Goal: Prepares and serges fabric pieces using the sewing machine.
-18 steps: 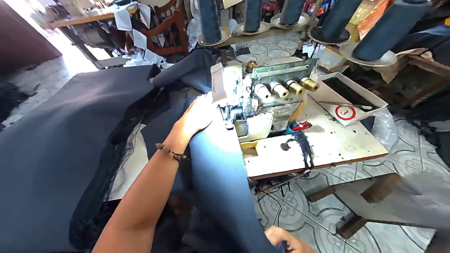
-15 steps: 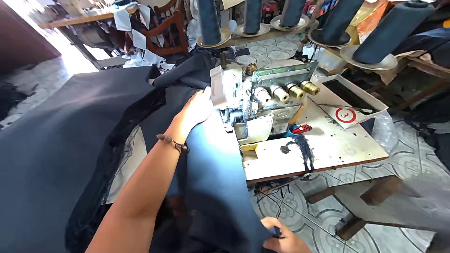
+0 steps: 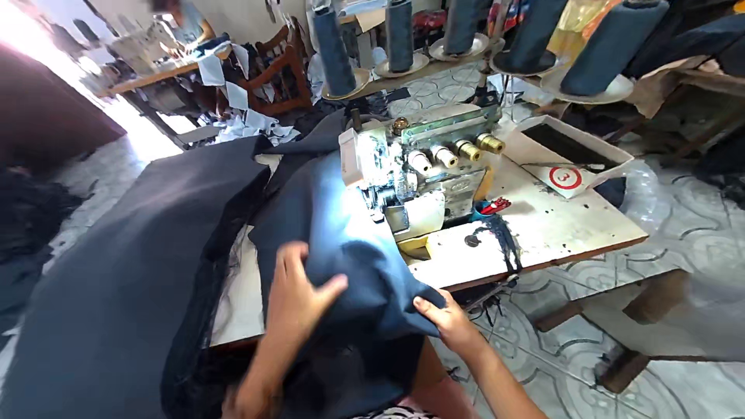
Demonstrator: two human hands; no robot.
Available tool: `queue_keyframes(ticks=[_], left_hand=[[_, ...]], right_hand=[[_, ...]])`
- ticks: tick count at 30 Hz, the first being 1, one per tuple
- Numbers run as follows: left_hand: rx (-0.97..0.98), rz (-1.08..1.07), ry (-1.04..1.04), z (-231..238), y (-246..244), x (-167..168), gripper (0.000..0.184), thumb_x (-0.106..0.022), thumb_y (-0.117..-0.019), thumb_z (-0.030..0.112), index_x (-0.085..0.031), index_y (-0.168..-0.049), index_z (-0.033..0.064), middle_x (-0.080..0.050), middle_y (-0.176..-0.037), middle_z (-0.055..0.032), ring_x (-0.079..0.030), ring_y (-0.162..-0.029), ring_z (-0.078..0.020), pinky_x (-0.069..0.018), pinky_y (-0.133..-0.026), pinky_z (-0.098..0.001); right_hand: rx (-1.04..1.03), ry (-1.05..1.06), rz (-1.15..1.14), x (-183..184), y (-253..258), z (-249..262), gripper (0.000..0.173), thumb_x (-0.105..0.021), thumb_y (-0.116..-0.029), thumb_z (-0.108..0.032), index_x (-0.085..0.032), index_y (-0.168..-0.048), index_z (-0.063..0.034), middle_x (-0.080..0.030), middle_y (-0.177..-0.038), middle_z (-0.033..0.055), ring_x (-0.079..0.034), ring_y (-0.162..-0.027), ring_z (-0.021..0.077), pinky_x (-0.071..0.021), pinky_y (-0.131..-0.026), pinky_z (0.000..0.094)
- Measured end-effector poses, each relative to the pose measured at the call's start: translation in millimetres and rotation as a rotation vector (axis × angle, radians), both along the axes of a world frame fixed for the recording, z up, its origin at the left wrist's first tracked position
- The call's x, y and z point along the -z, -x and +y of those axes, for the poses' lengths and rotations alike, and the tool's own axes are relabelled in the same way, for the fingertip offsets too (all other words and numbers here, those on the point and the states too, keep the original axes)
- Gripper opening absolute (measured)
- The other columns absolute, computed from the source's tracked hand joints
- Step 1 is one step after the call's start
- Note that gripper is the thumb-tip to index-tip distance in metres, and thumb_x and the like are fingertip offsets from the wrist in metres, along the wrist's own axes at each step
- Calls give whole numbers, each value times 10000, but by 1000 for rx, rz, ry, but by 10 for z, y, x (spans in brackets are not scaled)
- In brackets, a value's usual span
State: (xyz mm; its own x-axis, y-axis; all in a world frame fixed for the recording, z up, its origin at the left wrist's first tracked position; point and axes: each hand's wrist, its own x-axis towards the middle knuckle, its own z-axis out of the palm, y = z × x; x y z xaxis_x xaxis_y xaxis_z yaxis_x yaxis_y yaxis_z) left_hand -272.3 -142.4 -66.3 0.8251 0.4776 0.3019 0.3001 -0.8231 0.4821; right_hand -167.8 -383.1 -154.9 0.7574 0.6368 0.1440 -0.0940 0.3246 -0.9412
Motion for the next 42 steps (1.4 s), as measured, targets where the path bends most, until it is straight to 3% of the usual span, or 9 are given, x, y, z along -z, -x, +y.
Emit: queue_keyframes(ticks=[5,7,12,15,23,27,31,34,42], left_hand=[[-72,40,-183,125,864,348,215,-735,-865,93,-729,-991,-81,-648,-1076,-328,-634,-998,-534,-509,-833,-699],[-133,130,-225,284,703,-77,239,-630,-974,124,-710,-1097,-65,-685,-989,-321,-677,-921,-533,-516,-772,-720],[-244,180,-104,743,-307,-942,355,-425,-1083,150,-514,-1333,-85,-619,-1136,-393,-610,-1085,-583,-437,-905,-758],[-248,84,-27,799,-1008,-1152,421,-402,-1078,159,-408,-1426,-78,-602,-1217,-380,-613,-1139,-539,-454,-945,-716],[203,201,-231,1269,-1561,-810,616,-499,-1078,215,-238,-1577,-34,-227,-1633,-329,-264,-1495,-532,-251,-1179,-696],[154,785,-272,555,-363,-855,1021,-745,-844,624,-335,-1597,68,-613,-1263,-373,-651,-1042,-568,-505,-847,-746],[97,1228,-72,297,54,-310,1424,-967,-631,492,-70,-1657,79,9,-1638,-400,-375,-1322,-702,-485,-965,-719],[61,1146,-137,1014,-541,-303,1138,-945,-645,524,-457,-1461,-102,-295,-1544,-433,-414,-1338,-640,-439,-1000,-734],[-172,499,-33,1639,-2437,-671,382,-542,-1050,61,-522,-1369,-148,-515,-1452,-322,-449,-1412,-439,-311,-1188,-528]], right_hand=[[-128,44,-47,-124,-209,-7,140,-548,-988,-115,-667,-1060,-124,-712,-922,-135,-665,-860,-49,-573,-819,197],[-137,-43,150,-200,-202,147,130,-525,-988,-130,-650,-1023,-147,-719,-830,-99,-662,-706,-9,-560,-639,193],[-22,-247,647,-559,-33,715,227,-391,-1107,-166,-538,-1210,-29,-715,-917,77,-719,-821,150,-615,-753,322],[23,-348,674,-611,-60,1005,336,-341,-1118,-209,-548,-882,-88,-540,-575,-27,-482,-466,44,-423,-475,198],[-67,80,-440,-340,-338,668,286,-481,-1035,-95,-743,-986,7,-664,-764,-10,-571,-656,-26,-493,-641,150],[369,198,-745,-65,-651,319,208,-577,-981,-106,-756,-922,-17,-725,-866,73,-670,-827,61,-544,-791,196],[528,238,-863,18,-702,366,233,-583,-988,-236,-744,-919,-82,-707,-844,27,-650,-843,86,-524,-815,243],[545,313,-896,51,-642,403,253,-616,-972,-323,-756,-910,-121,-698,-813,-2,-636,-817,103,-508,-807,279],[643,370,-912,83,-688,376,224,-594,-968,-299,-714,-870,-137,-670,-802,-14,-632,-847,72,-504,-824,200]])
